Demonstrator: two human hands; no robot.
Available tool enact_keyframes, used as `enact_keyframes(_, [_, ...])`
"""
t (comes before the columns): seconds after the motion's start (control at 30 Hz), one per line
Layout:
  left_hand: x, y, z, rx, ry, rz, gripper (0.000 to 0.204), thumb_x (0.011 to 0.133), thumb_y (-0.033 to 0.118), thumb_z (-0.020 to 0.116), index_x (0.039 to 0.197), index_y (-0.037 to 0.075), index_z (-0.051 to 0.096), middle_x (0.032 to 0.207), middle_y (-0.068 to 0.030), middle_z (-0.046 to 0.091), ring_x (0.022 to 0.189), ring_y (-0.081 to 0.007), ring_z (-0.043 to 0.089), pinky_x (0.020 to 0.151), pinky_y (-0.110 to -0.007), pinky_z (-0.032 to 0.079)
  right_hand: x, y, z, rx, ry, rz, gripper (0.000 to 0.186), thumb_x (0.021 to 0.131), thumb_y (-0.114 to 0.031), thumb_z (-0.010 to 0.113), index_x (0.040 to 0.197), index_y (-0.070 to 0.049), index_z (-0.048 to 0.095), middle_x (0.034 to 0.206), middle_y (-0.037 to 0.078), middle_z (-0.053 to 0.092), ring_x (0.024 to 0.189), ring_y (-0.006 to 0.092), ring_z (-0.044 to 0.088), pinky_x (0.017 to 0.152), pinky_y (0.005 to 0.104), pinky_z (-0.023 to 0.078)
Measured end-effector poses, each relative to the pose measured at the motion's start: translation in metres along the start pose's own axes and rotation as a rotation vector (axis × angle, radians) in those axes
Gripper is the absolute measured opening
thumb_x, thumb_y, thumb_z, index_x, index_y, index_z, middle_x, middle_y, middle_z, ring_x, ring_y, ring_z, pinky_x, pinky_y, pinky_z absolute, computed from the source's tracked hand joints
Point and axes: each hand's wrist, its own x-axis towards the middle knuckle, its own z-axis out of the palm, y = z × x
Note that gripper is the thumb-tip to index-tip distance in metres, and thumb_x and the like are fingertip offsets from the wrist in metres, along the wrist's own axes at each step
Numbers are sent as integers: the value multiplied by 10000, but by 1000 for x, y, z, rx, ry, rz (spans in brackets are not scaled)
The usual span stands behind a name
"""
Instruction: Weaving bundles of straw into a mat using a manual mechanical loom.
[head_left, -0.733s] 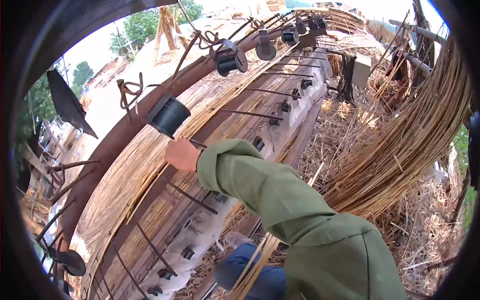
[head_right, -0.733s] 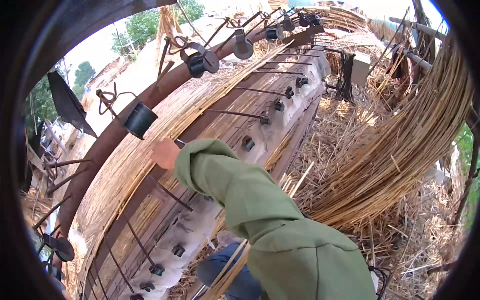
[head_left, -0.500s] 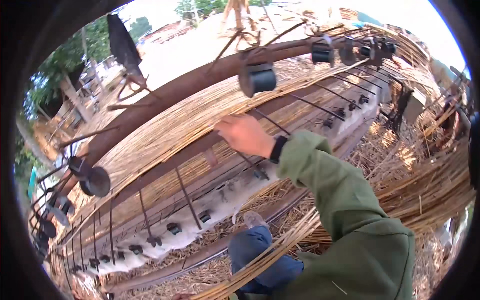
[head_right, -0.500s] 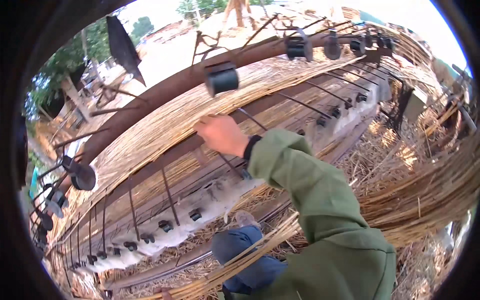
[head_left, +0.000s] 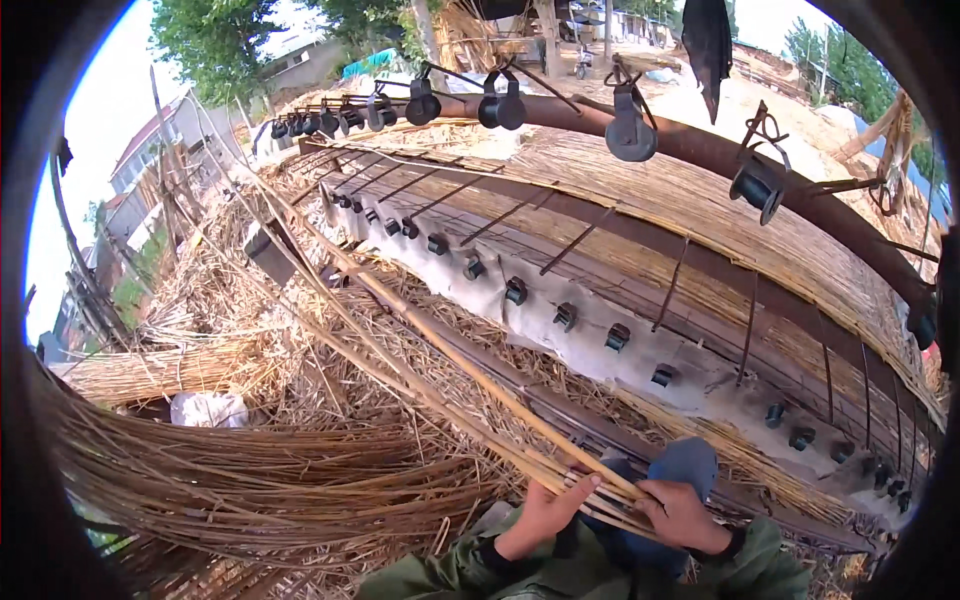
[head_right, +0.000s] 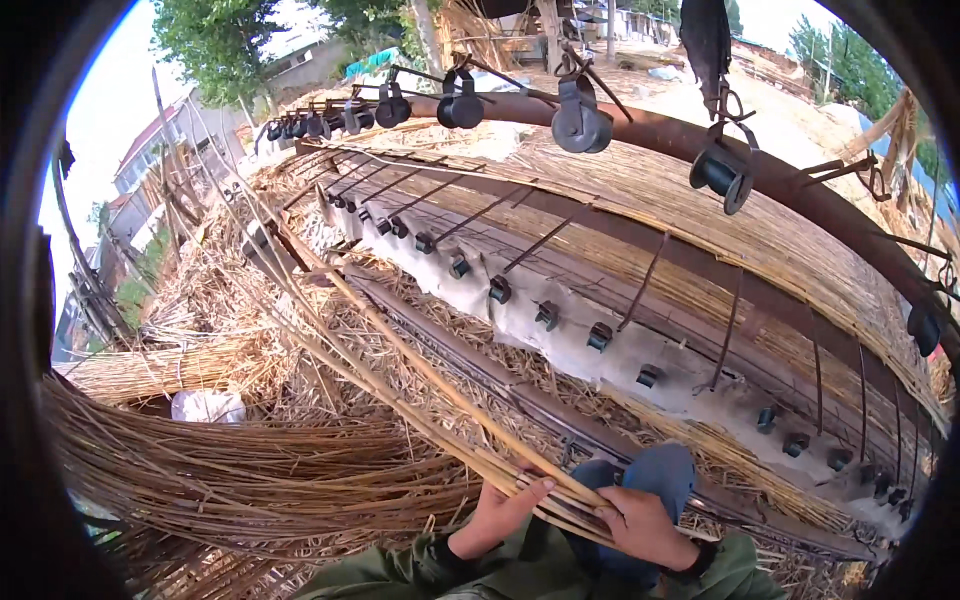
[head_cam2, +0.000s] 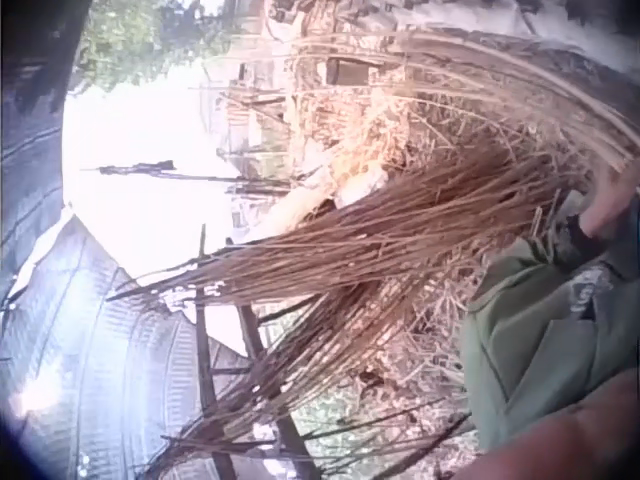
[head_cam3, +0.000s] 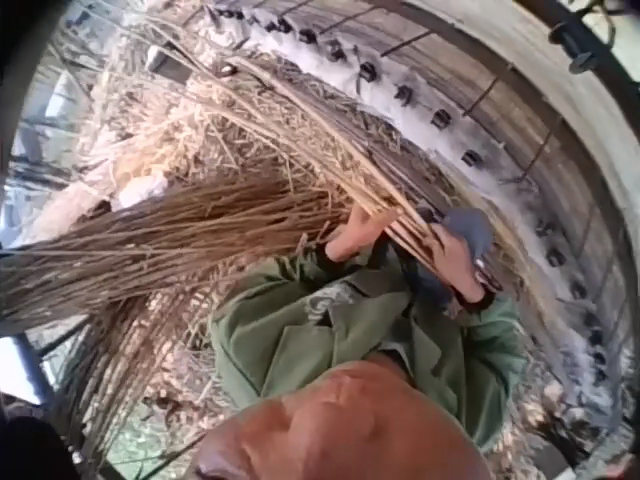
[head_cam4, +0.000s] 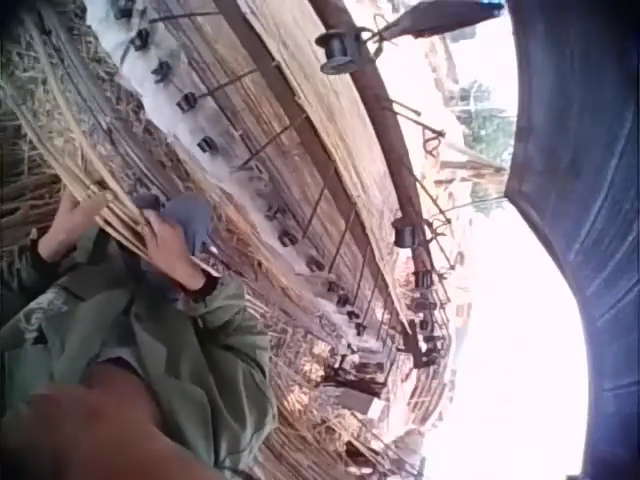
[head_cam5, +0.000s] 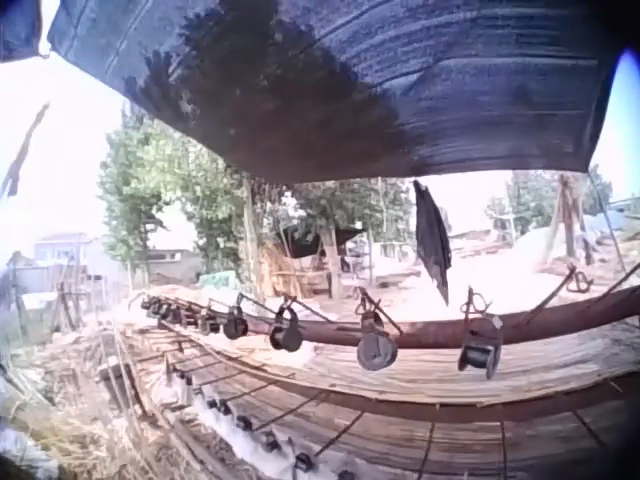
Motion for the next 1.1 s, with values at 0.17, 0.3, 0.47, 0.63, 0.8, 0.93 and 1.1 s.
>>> enact_keyframes(0.17, [5, 6, 1, -75, 12, -7, 180, 836, -3, 533, 1013, -33, 518, 894, -85, 609, 855, -136, 578, 766, -265, 462, -6, 6, 4, -97, 336, 8, 163, 782, -53, 554, 935, 1, 554, 732, 197, 548, 656, 364, 548, 578, 403, 431])
enact_keyframes(0.3, [8, 6, -11, -60, 60, 32, 140, 826, -16, 516, 963, -39, 531, 846, -82, 603, 822, -143, 578, 761, -281, 462, -17, -1, -19, -223, 526, 0, 213, 763, -17, 533, 974, 3, 545, 761, 187, 539, 649, 361, 522, 575, 414, 410])
enact_keyframes(0.47, [7, 15, -20, -101, 80, 35, 122, 827, -16, 513, 945, -43, 527, 849, -83, 585, 813, -146, 571, 758, -287, 463, -35, 1, -69, -807, 749, -94, 334, 706, 27, 535, 1039, 6, 524, 793, 162, 483, 690, 352, 491, 580, 424, 383])
enact_keyframes(0.63, [4, 18, -17, -84, 99, 18, 118, 830, -16, 508, 945, -42, 520, 844, -82, 570, 817, -150, 564, 752, -295, 464, -34, -21, -81, -881, 700, -32, 326, 702, 45, 518, 1026, 14, 528, 774, 165, 489, 674, 363, 495, 560, 437, 370])
enact_keyframes(0.8, [3, 20, -15, -107, 72, 69, 125, 828, -26, 497, 950, -40, 518, 840, -79, 571, 810, -149, 565, 747, -291, 463, -35, -28, -77, -838, 729, 73, 313, 705, 40, 507, 1015, 12, 535, 784, 175, 500, 655, 372, 501, 551, 435, 371])
enact_keyframes(0.93, [3, 23, -16, -126, 66, 60, 129, 822, -31, 497, 949, -39, 520, 831, -75, 572, 802, -143, 564, 745, -284, 462, -49, -40, -88, -696, 583, 14, 296, 710, 13, 515, 1004, 8, 544, 750, 189, 498, 649, 382, 493, 555, 436, 368])
enact_keyframes(1.1, [4, 21, -16, -53, 49, 69, 132, 822, -30, 500, 952, -34, 526, 826, -71, 575, 804, -136, 565, 740, -281, 465, -55, -32, -89, -463, 495, -85, 277, 711, 3, 521, 986, 18, 546, 704, 196, 489, 637, 391, 478, 554, 434, 355])
